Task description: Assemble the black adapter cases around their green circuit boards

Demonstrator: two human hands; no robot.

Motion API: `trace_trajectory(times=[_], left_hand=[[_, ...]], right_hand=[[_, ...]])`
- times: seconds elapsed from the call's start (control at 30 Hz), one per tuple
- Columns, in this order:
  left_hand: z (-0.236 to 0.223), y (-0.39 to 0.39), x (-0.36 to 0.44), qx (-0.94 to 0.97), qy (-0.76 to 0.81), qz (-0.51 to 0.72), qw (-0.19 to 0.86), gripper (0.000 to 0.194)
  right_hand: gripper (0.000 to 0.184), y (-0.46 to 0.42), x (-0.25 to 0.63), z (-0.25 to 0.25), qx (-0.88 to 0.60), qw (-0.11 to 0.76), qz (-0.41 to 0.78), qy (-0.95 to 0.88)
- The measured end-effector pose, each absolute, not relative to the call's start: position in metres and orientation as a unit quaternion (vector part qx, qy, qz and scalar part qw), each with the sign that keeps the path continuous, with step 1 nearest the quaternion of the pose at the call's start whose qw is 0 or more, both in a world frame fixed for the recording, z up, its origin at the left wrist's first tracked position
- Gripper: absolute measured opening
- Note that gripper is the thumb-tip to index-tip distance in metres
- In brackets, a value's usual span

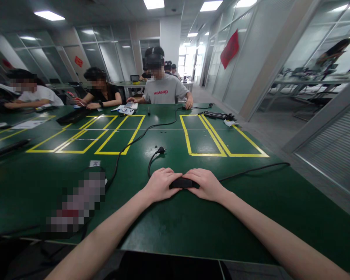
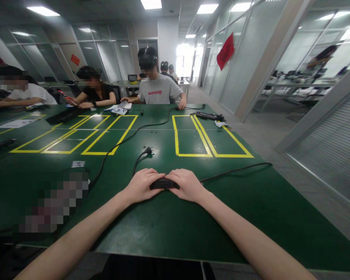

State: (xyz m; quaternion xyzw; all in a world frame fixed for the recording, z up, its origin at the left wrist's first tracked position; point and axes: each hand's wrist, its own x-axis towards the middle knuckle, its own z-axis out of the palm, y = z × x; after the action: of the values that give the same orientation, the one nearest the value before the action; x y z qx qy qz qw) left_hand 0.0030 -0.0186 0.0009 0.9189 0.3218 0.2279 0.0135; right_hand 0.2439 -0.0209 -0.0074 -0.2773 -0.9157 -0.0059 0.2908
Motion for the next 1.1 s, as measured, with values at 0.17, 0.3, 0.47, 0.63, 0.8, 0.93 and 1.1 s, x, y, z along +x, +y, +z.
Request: trace_trajectory(times=[0.17, 0.3, 0.47, 0.63, 0.8, 0.93, 1.1], left_hand=[[0.003, -0.021, 0.003, 0.910, 0.335, 0.239, 0.044, 0.062], [0.002, -0.021, 0.003, 0.922, 0.319, 0.216, 0.034, 0.066], [-0.002, -0.018, 0.002, 0.934, 0.293, 0.204, -0.027, 0.038], [0.001, -0.019, 0.001, 0.936, 0.291, 0.198, -0.015, 0.037], [0.004, -0.021, 0.001, 0.931, 0.300, 0.209, -0.002, 0.036], [0.006, -0.020, -0.001, 0.930, 0.285, 0.234, -0.009, 0.040], [0.006, -0.021, -0.002, 0.933, 0.280, 0.228, -0.018, 0.033]], right_hand=[[0.025, -0.022, 0.248, -0.010, -0.261, 0.296, -0.071, -0.916], [0.026, -0.023, 0.248, -0.008, -0.245, 0.305, -0.101, -0.914], [0.021, -0.025, 0.246, -0.005, -0.260, 0.310, -0.058, -0.913], [0.020, -0.026, 0.244, -0.001, -0.289, 0.276, 0.012, -0.917], [0.024, -0.026, 0.247, 0.000, -0.273, 0.263, 0.003, -0.925], [0.026, -0.027, 0.248, -0.003, -0.276, 0.275, -0.015, -0.921], [0.031, -0.030, 0.246, 0.003, -0.312, 0.296, 0.091, -0.898]])
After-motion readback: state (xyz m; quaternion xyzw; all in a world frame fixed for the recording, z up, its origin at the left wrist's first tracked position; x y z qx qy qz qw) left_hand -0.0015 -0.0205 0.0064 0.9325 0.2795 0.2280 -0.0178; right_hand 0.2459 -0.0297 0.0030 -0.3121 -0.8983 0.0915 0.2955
